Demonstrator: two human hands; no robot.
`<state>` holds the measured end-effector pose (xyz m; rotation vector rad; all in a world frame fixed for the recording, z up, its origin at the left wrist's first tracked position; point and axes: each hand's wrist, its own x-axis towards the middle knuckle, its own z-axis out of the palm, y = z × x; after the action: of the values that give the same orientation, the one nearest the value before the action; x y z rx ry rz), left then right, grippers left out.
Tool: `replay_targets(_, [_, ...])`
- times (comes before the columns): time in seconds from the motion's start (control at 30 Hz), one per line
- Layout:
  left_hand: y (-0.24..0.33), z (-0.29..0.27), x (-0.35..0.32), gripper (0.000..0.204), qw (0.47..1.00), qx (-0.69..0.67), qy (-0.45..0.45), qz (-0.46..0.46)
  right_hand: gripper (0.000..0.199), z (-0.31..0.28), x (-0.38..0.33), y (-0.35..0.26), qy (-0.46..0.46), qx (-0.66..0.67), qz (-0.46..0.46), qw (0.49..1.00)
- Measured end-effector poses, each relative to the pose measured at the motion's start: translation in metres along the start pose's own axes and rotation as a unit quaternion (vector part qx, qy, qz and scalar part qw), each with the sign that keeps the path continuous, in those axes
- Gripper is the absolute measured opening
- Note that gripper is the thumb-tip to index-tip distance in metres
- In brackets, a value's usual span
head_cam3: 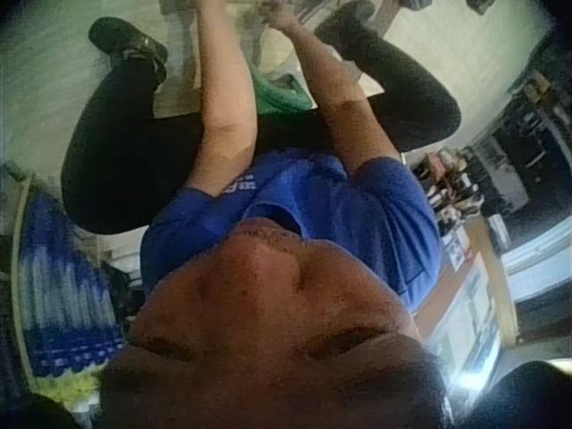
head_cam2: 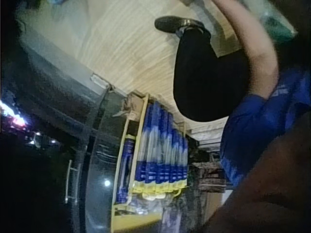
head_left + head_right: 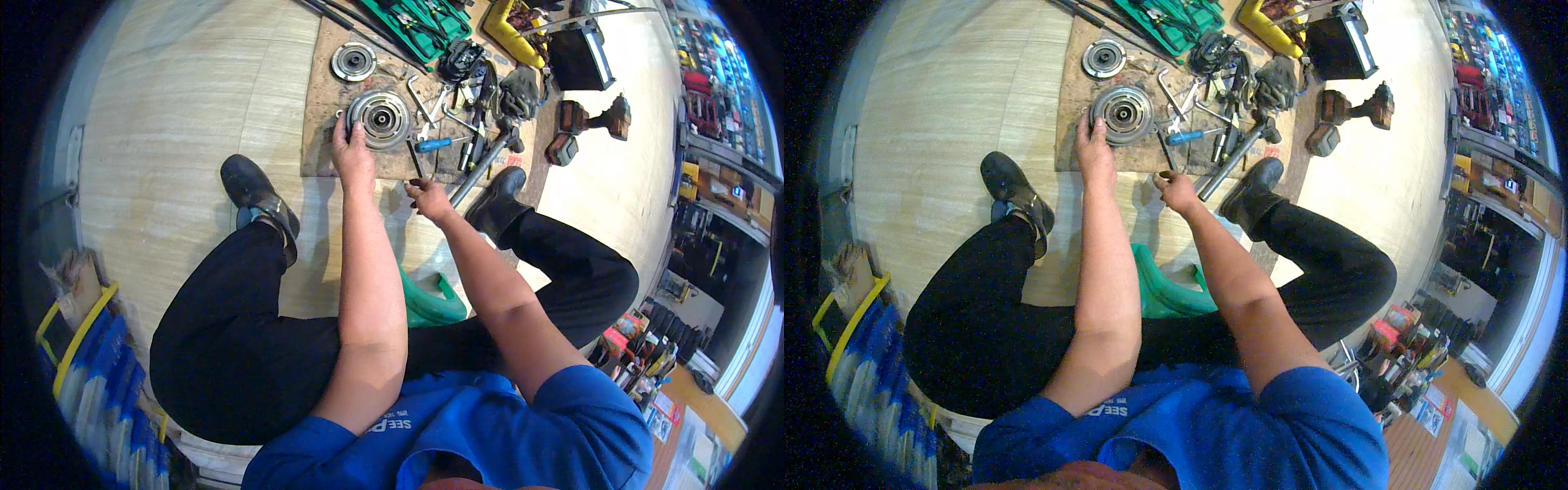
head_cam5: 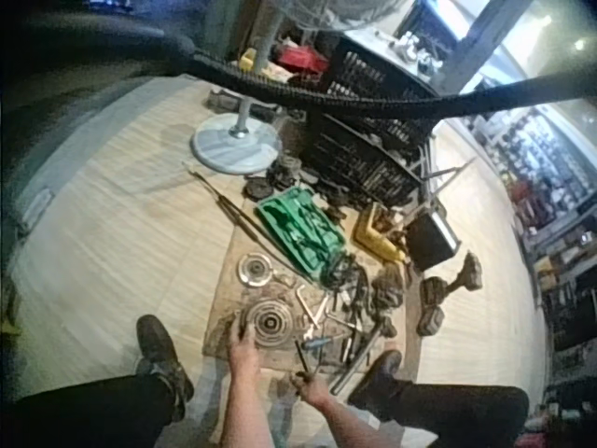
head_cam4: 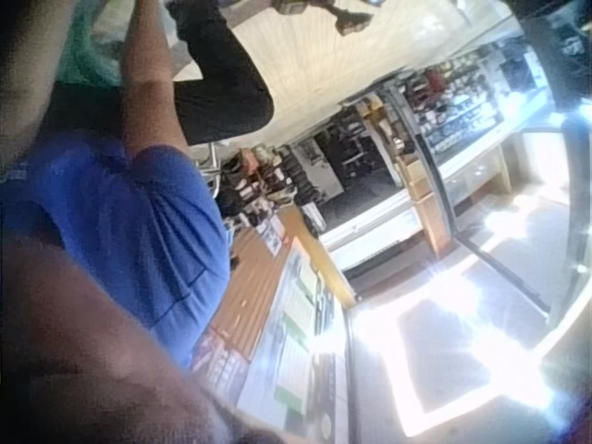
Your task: The person is using a screwdriver to remove a screw from a motor casing and then separates the two halves of the motor by hand.
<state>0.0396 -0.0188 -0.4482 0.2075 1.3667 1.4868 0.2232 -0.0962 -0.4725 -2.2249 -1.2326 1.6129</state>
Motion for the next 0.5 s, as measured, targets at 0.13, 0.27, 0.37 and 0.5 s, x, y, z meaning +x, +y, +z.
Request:
replay_targets(0.13, [-0.005,-0.004,0.006,0.045,0.999,-0.025,-0.01,-0.024,0.049,-0.013,0.014,-0.002,0.02,-0.031,-0.013,0.999])
replay_targets(0.27, [-0.007,-0.007,0.007,0.046,0.999,-0.038,-0.018,-0.029,0.044,-0.027,0.032,0.006,0.02,-0.071,-0.021,0.997])
replay_targets(0.37, [-0.006,0.008,0.0,0.045,0.997,-0.065,-0.014,-0.046,0.046,-0.047,0.049,0.03,0.081,-0.099,-0.058,0.99])
replay_targets(0.5, [-0.009,0.01,0.001,0.045,0.998,-0.045,-0.009,-0.038,0.04,-0.075,0.069,0.042,0.128,-0.06,-0.064,0.988])
